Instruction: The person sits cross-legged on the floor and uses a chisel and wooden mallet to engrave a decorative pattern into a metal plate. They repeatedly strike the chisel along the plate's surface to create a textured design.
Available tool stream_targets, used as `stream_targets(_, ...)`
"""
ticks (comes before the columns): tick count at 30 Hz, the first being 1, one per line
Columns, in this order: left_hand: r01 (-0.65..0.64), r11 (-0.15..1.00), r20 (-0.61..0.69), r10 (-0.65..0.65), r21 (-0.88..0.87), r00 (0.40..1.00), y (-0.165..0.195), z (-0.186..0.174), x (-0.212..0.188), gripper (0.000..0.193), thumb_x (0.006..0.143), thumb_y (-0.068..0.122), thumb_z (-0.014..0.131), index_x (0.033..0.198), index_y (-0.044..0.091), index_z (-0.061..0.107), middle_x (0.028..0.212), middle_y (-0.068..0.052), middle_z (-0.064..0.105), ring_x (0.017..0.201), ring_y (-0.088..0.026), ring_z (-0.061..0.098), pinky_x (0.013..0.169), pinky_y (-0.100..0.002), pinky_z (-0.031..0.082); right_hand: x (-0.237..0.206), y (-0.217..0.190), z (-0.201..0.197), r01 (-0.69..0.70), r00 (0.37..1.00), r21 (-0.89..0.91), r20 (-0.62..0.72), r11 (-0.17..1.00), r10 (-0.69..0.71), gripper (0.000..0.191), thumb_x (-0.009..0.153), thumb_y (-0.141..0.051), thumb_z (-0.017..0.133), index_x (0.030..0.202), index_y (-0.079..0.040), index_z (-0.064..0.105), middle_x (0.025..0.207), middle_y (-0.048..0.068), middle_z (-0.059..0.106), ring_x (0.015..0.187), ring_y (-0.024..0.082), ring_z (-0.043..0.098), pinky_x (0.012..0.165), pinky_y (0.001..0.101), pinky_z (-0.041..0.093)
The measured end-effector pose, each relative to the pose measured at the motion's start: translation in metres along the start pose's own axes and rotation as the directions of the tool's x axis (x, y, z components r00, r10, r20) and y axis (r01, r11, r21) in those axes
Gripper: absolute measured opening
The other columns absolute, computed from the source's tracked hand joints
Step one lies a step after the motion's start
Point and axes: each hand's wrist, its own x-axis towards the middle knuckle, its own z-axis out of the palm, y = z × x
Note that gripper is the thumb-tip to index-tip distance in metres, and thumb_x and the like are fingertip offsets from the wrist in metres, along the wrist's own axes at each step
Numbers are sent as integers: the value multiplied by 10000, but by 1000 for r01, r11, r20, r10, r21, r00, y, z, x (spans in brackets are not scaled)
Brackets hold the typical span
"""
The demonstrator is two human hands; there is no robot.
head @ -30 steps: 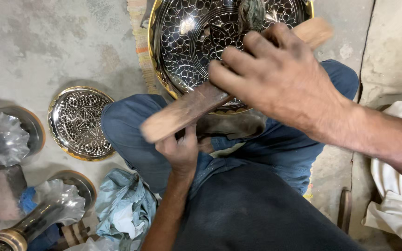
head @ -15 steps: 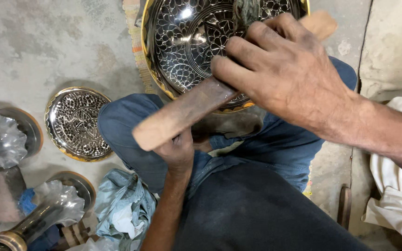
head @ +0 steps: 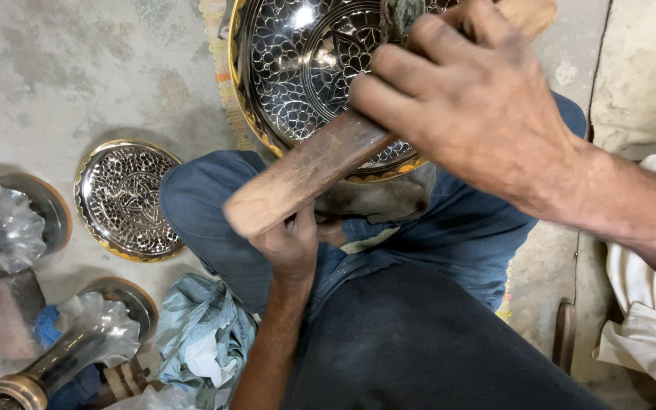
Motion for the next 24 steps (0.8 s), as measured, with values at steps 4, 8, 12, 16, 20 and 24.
stream_targets(4,74,996,0,-74,-50,997,-6,4,-4,281,886,-38,791,1139,-52,672,1063,-171,725,1017,-296,736,907,-397,587,-1,2,3,46,997,-154,-58,987,-56,215,976,-426,733,1041,-224,700,947,-64,688,884,114,606,906,334,465)
stream_targets(8,-9,1000,-58,8,-20,998,-8,6,-3,292,869,-34,798,1133,-33,673,1133,-181,678,1082,-368,668,987,-472,525,-11,3,4,-28,997,-6,-69,1000,27,183,1043,-249,701,1202,-162,668,1104,-48,646,1067,125,589,1018,329,428)
stream_targets(12,-61,998,-19,62,18,998,-6,2,2,276,871,-54,774,1136,-12,707,1128,-157,716,1115,-367,686,1002,-468,528,-17,4,10,-23,998,62,-63,998,27,146,1038,-224,700,1165,-163,661,1136,-49,648,1078,136,591,1044,328,438)
stream_targets(16,-53,997,-7,54,47,999,-3,2,4,311,848,-18,833,1125,-22,693,1101,-174,717,1089,-354,691,980,-452,531,-13,1,14,-24,999,58,-27,998,25,128,1029,-255,669,1118,-167,646,1108,-44,632,1051,134,564,1035,338,436)
stream_targets(20,-27,988,-15,25,-152,1000,-2,3,2,242,916,-70,760,1131,-2,672,1104,-148,734,1097,-297,751,940,-388,596,-8,-6,13,20,1000,-156,1,988,-20,158,1013,-391,682,1033,-238,651,933,-83,578,1015,124,554,1025,371,446)
stream_targets(24,-22,1000,-21,22,-16,1000,-2,3,-1,266,856,-62,804,1092,-23,687,1050,-164,728,1019,-311,733,923,-434,574,-8,-12,15,22,1000,-159,-7,987,-24,206,1019,-430,681,1051,-234,626,955,-75,548,1022,135,532,1010,387,443)
